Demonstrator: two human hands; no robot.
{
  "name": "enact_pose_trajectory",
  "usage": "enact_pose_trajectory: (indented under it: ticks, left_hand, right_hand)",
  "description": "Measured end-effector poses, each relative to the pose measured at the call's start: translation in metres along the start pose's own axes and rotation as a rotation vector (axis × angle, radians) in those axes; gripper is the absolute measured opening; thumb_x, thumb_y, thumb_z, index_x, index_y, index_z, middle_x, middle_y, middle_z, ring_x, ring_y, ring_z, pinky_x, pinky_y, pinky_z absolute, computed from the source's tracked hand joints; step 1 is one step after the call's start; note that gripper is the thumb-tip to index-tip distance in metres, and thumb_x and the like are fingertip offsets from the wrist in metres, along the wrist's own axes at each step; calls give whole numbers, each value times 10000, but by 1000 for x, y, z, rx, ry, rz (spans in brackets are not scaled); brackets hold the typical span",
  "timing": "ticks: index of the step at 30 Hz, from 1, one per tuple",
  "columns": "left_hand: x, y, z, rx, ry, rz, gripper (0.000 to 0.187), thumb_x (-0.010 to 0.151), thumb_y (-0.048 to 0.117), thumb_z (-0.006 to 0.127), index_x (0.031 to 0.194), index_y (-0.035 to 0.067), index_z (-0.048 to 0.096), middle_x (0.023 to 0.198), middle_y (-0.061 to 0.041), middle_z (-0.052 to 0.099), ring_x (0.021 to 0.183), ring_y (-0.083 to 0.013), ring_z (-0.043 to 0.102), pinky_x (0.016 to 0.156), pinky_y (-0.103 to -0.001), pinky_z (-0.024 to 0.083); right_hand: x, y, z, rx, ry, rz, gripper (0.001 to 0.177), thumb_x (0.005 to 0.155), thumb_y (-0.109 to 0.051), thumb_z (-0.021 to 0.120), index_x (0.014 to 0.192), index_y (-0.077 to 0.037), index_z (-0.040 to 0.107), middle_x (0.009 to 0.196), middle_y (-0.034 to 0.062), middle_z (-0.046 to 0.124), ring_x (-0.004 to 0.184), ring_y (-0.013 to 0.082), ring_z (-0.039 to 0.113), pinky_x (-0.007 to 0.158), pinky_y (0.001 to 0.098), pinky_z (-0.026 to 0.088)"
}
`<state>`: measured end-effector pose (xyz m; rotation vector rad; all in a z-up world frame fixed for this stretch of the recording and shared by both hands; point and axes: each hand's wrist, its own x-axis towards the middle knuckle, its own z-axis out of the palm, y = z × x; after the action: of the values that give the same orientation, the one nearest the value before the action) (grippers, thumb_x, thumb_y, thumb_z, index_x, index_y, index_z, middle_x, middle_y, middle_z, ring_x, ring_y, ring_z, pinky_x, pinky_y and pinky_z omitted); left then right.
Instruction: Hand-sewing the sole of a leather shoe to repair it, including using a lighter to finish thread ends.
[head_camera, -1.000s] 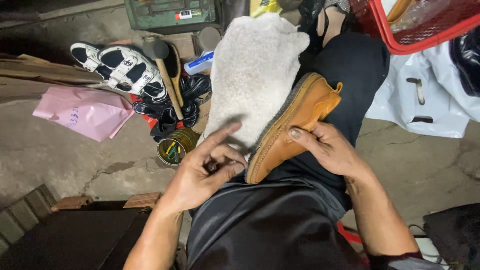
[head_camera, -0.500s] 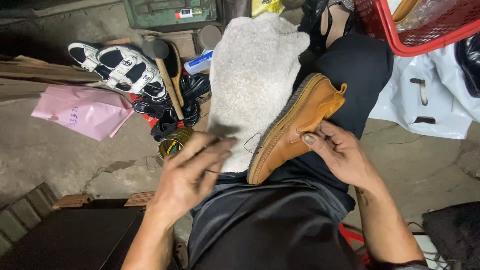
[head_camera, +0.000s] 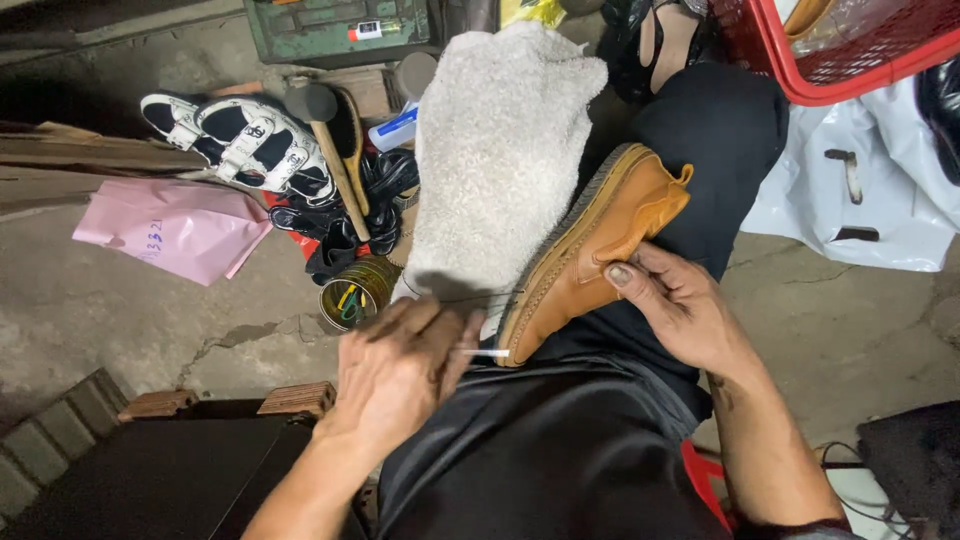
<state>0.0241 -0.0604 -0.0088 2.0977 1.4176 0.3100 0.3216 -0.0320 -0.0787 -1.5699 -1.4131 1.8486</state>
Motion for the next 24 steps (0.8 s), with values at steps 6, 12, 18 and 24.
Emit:
enact_pose_trajectory:
  ticks: [6, 12, 18, 24]
  left_hand:
    - [9, 3, 27, 114, 52, 2, 352, 959, -152, 609, 1272, 8, 629, 1131, -163, 737, 863, -281, 778, 555, -321, 694]
    - [-12, -8, 3, -638, -160, -300, 118, 893, 52, 646, 834, 135, 587, 677, 28, 448, 600, -129, 438, 577, -274, 380]
    - [-111, -111, -50, -517, -320, -610, 272, 764, 38, 761, 1000, 164, 809, 1240, -17, 660, 1175, -167, 655, 846, -279, 607]
    - [-208, -201, -61, -70, -44, -1269, 320, 1054, 328, 728, 1136, 19, 756, 874, -187, 749, 703, -301, 688, 658, -439, 505]
  right_hand:
    - [2, 0, -2, -16, -4, -50, 377, 1033, -242, 534, 1324, -36, 658, 1263, 9, 715, 1179, 104, 641, 1038, 267, 509]
    - [-9, -20, -7, -83, -13, -123, 330, 1040, -235, 531, 1253, -35, 684, 1115, 7, 754, 1010, 98, 693, 870, 256, 561]
    - [-29, -23, -30, -671, -17, -229, 342, 952, -316, 656, 1192, -73, 676, 1241, 63, 728, 1124, 242, 706, 959, 385, 532]
    - [-29, -11, -38, -790, -38, -346, 253, 976, -277, 644, 1082, -68, 739, 1070, 45, 769, 1001, 248, 717, 872, 415, 566]
